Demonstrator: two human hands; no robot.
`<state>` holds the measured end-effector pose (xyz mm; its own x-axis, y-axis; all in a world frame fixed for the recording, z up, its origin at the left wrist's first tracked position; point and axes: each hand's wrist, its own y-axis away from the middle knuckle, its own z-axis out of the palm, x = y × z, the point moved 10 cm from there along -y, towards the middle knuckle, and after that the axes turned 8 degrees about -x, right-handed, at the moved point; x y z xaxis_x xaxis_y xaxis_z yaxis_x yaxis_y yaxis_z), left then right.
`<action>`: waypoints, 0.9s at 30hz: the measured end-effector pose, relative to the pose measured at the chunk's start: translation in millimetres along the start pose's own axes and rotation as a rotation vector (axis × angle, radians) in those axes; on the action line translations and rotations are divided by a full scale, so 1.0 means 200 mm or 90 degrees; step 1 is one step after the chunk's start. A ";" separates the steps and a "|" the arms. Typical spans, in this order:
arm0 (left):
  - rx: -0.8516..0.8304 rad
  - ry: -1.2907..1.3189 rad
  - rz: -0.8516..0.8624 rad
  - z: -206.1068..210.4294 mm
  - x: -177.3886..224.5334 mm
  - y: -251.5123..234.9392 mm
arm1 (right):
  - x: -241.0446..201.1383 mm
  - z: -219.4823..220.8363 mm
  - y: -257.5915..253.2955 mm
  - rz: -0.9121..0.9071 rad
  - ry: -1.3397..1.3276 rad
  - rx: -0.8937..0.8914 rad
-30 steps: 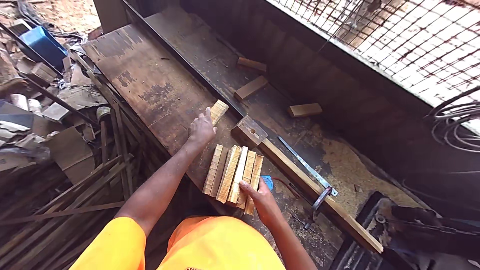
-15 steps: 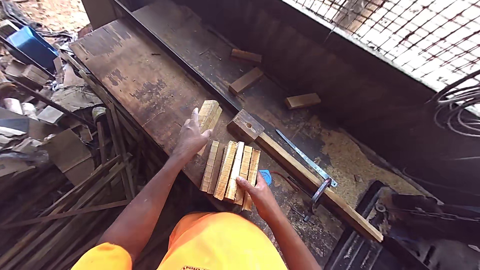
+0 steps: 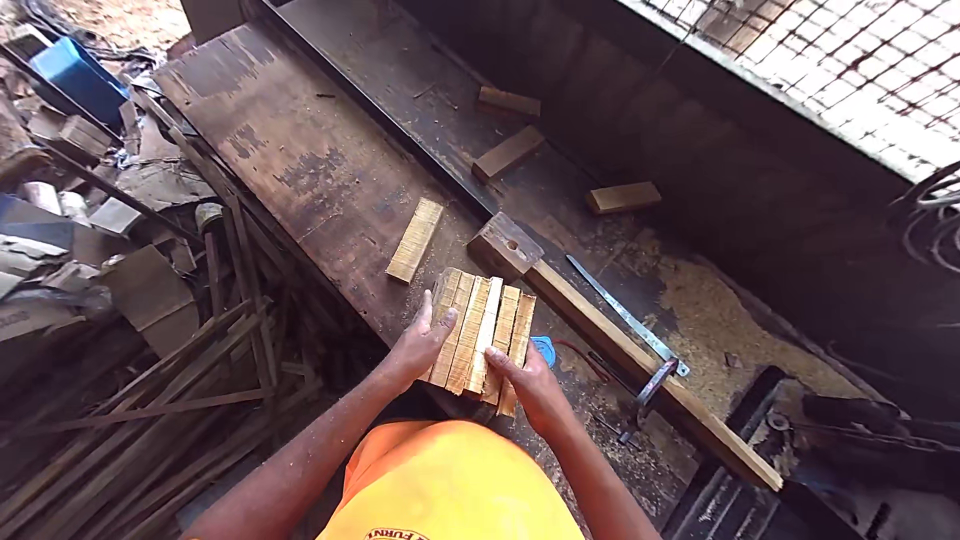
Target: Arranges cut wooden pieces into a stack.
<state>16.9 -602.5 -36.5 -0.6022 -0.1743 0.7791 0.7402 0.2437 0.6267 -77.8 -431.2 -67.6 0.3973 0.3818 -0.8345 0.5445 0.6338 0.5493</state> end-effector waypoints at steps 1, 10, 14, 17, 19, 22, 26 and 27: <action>0.006 -0.005 0.016 -0.01 0.01 -0.01 | 0.00 0.00 -0.01 -0.002 -0.002 0.000; 0.331 -0.368 0.212 -0.40 0.25 -0.27 | 0.04 -0.05 -0.01 -0.023 -0.023 0.022; 0.282 -0.562 0.126 -0.44 0.25 -0.52 | 0.05 -0.06 0.00 -0.009 -0.046 0.022; 0.247 -0.435 0.156 -0.51 0.28 -0.52 | 0.05 -0.06 0.00 -0.014 -0.087 0.014; 0.206 -0.226 0.156 -0.52 0.32 -0.40 | 0.05 -0.06 0.00 -0.022 -0.120 0.015; 0.127 -0.104 0.213 -0.38 0.40 -0.05 | 0.06 -0.06 0.02 -0.014 -0.146 0.007; 0.155 -0.384 0.269 -0.03 0.40 0.25 | 0.02 -0.04 0.03 -0.018 -0.165 -0.005; 0.153 -0.484 0.276 0.07 0.35 0.25 | 0.02 -0.03 0.03 -0.016 -0.159 -0.011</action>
<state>7.3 -590.2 48.7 -0.3837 0.6355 0.6701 0.9170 0.3480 0.1950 -78.2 -421.7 -68.1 0.5554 0.1894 -0.8097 0.5449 0.6527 0.5264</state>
